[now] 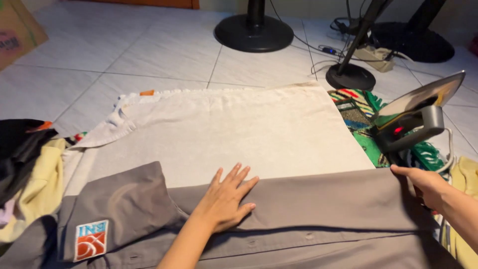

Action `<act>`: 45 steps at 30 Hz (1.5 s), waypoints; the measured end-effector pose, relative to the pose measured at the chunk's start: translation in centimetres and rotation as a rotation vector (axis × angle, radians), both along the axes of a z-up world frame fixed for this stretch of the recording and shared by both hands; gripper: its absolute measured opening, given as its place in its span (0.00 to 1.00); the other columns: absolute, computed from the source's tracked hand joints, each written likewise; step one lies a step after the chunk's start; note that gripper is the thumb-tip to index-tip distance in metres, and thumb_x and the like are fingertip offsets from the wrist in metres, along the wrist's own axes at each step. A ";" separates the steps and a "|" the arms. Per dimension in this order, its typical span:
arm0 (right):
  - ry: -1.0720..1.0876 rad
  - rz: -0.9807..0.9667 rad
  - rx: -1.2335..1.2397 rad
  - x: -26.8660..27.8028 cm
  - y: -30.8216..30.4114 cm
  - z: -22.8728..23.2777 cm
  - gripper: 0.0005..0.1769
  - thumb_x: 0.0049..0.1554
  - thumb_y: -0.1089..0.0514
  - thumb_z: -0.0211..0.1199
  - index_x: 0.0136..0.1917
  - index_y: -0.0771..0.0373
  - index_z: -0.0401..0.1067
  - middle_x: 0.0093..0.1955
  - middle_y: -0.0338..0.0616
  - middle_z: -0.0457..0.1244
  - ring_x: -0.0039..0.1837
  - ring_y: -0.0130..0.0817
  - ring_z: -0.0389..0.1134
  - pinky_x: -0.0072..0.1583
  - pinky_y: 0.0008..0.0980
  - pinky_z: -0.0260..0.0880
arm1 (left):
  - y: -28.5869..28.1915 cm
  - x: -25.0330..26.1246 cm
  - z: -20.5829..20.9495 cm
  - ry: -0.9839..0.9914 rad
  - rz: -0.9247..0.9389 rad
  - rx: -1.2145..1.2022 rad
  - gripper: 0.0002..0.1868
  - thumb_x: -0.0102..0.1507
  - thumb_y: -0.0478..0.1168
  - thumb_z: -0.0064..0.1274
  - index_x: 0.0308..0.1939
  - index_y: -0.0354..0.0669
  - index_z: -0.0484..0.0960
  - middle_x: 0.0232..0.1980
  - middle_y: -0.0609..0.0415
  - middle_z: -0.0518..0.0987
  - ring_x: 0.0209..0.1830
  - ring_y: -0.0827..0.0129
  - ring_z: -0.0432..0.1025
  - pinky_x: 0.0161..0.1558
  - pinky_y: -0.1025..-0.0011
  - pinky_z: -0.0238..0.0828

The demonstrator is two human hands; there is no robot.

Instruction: Ironing and folding a grey uniform shirt on the floor.

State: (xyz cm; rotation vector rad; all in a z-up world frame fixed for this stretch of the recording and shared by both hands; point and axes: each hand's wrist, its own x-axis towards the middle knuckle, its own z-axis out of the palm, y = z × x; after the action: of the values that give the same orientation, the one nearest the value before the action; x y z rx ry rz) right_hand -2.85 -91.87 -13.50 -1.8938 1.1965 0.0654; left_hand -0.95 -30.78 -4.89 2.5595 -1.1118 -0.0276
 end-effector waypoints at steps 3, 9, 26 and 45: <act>0.042 -0.122 -0.072 0.0 3.0 1.4 0.30 0.55 0.34 0.70 0.44 0.65 0.70 0.40 0.43 0.58 0.43 0.37 0.54 0.50 0.50 0.53 | -0.2 0.3 0.4 0.046 0.023 0.129 0.41 0.63 0.64 0.46 0.77 0.59 0.56 0.82 0.49 0.47 0.82 0.55 0.36 0.75 0.42 0.27; -0.377 -0.044 -0.189 -0.2 4.7 -0.9 0.30 0.53 0.38 0.72 0.54 0.66 0.79 0.49 0.43 0.70 0.50 0.36 0.69 0.55 0.36 0.67 | 0.4 0.2 -2.6 -0.134 0.029 0.092 0.46 0.63 0.72 0.40 0.80 0.61 0.50 0.82 0.46 0.43 0.81 0.53 0.34 0.73 0.42 0.22; -0.047 0.111 -0.953 -2.1 10.9 2.4 0.26 0.62 0.28 0.66 0.51 0.52 0.82 0.47 0.59 0.71 0.52 0.63 0.71 0.52 0.55 0.69 | 0.3 -0.5 -1.5 -0.068 0.059 0.085 0.48 0.60 0.72 0.46 0.78 0.59 0.53 0.84 0.47 0.44 0.84 0.53 0.35 0.74 0.42 0.21; -0.708 0.943 -0.970 0.9 30.7 5.9 0.12 0.54 0.49 0.67 0.41 0.59 0.74 0.45 0.45 0.64 0.52 0.46 0.64 0.53 0.45 0.63 | 2.0 -1.2 -1.9 -0.086 0.099 0.025 0.41 0.65 0.65 0.45 0.78 0.53 0.58 0.82 0.45 0.49 0.83 0.55 0.39 0.76 0.44 0.27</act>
State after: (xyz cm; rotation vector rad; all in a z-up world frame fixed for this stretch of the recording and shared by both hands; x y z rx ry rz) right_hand -1.90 -61.13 -7.62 -2.7844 -0.3088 -0.7303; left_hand -2.16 -28.80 -6.75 2.6566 -1.0198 0.0946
